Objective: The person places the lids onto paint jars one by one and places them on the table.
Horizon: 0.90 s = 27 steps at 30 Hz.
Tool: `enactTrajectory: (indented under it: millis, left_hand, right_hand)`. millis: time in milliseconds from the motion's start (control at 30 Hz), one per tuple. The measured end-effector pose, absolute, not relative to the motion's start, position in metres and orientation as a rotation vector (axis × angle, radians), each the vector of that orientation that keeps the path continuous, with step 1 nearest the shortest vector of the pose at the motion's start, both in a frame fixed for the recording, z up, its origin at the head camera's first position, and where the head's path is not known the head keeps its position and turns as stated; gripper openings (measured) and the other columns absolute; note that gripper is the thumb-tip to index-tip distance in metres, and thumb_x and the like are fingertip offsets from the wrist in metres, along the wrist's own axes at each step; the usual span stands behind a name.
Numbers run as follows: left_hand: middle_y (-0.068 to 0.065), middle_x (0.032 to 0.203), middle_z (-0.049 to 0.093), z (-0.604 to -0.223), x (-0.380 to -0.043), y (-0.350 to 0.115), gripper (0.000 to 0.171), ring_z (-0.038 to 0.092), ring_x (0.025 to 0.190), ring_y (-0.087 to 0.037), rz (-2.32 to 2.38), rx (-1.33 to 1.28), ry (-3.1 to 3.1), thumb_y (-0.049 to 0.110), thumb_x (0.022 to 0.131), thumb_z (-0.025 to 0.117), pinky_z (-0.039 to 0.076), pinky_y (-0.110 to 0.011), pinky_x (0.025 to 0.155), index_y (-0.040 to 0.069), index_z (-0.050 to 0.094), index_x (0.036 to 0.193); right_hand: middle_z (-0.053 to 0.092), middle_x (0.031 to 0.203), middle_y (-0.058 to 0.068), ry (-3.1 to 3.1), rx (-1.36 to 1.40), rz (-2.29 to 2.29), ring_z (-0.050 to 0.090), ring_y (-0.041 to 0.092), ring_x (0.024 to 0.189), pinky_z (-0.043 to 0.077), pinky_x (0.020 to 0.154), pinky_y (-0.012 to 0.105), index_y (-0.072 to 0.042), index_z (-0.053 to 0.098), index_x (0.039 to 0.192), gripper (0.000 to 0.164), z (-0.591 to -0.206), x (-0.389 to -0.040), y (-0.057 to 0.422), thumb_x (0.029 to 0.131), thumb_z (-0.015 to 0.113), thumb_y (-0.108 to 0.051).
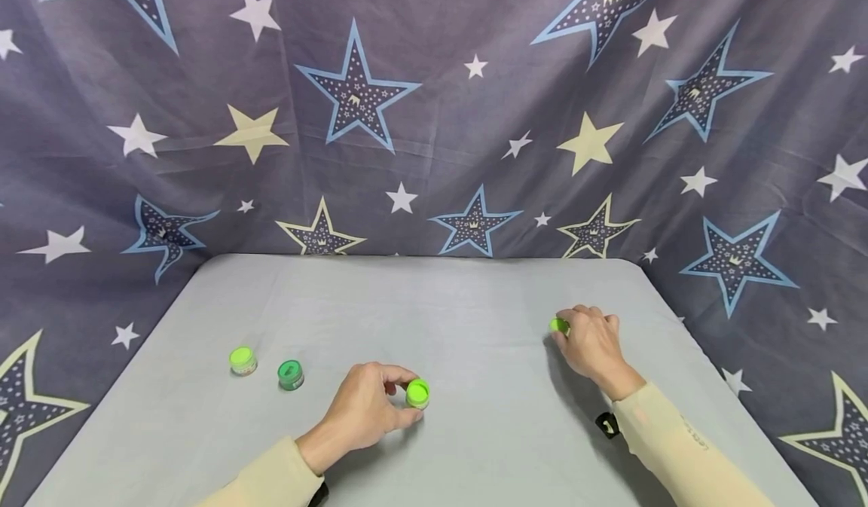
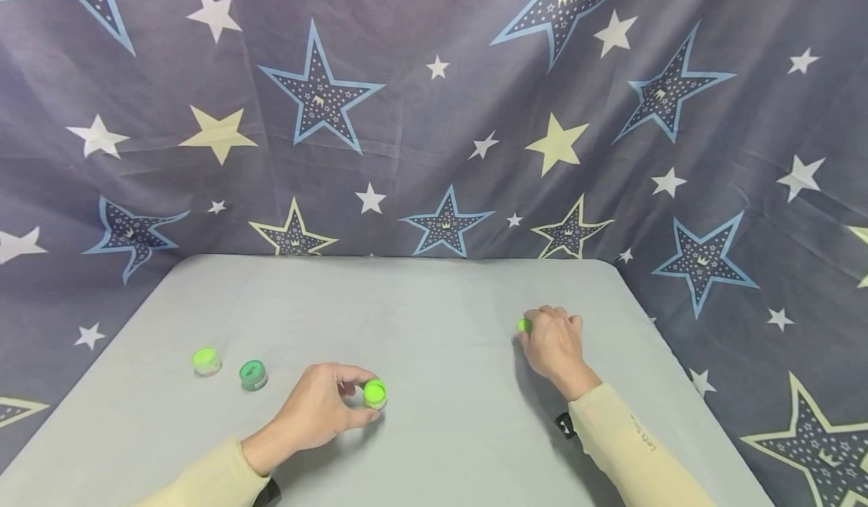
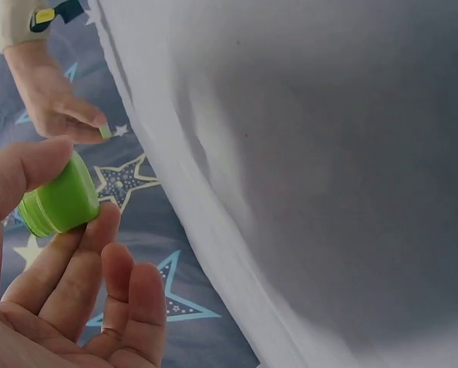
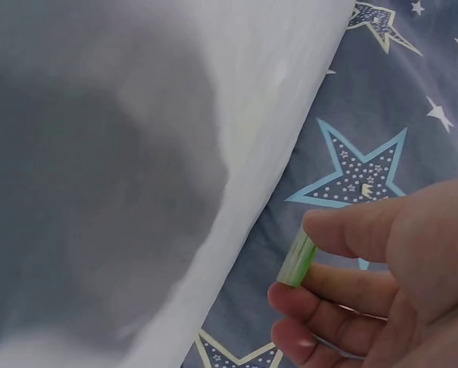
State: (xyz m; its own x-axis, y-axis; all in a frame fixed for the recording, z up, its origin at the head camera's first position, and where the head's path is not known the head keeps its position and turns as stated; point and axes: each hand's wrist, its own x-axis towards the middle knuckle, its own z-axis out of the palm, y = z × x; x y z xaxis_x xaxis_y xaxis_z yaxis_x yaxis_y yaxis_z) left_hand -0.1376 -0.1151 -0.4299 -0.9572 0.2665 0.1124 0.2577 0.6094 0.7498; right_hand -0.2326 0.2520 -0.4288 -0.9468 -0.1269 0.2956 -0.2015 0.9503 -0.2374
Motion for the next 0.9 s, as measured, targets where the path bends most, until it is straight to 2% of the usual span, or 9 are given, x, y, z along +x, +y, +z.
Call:
enactTrajectory:
  millis: [467, 700, 900]
  left_hand:
    - [0.016, 0.09, 0.071, -0.43, -0.139, -0.111, 0.028, 0.061, 0.086, -0.016, 1.333, 0.475, 2.817, 0.019, 0.072, 0.094, 0.05, -0.028, 0.072, 0.027, 0.08, 0.094]
    - [0.016, 0.09, 0.071, -0.429, -0.139, -0.112, 0.028, 0.062, 0.087, -0.018, 1.343, 0.449, 2.81, 0.019, 0.073, 0.094, 0.049, -0.029, 0.072, 0.027, 0.08, 0.094]
    - [0.016, 0.089, 0.071, -0.428, -0.14, -0.112, 0.028, 0.06, 0.085, -0.014, 1.336, 0.437, 2.829, 0.019, 0.072, 0.094, 0.049, -0.028, 0.071, 0.028, 0.08, 0.094]
  right_hand:
    - [0.071, 0.105, 0.012, -2.775, 0.318, 0.412, 0.058, 0.032, 0.09, 0.033, 0.079, 0.052, -0.005, 0.076, 0.108, 0.025, -0.42, -0.221, 0.241, 0.086, 0.081, -0.016]
    - [0.072, 0.105, 0.011, -2.765, 0.35, 0.437, 0.058, 0.032, 0.092, 0.033, 0.079, 0.05, -0.005, 0.076, 0.109, 0.027, -0.419, -0.215, 0.234, 0.085, 0.082, -0.016]
    - [0.072, 0.108, 0.011, -2.764, 0.372, 0.45, 0.059, 0.031, 0.094, 0.032, 0.078, 0.048, -0.005, 0.076, 0.11, 0.028, -0.417, -0.21, 0.226, 0.086, 0.082, -0.017]
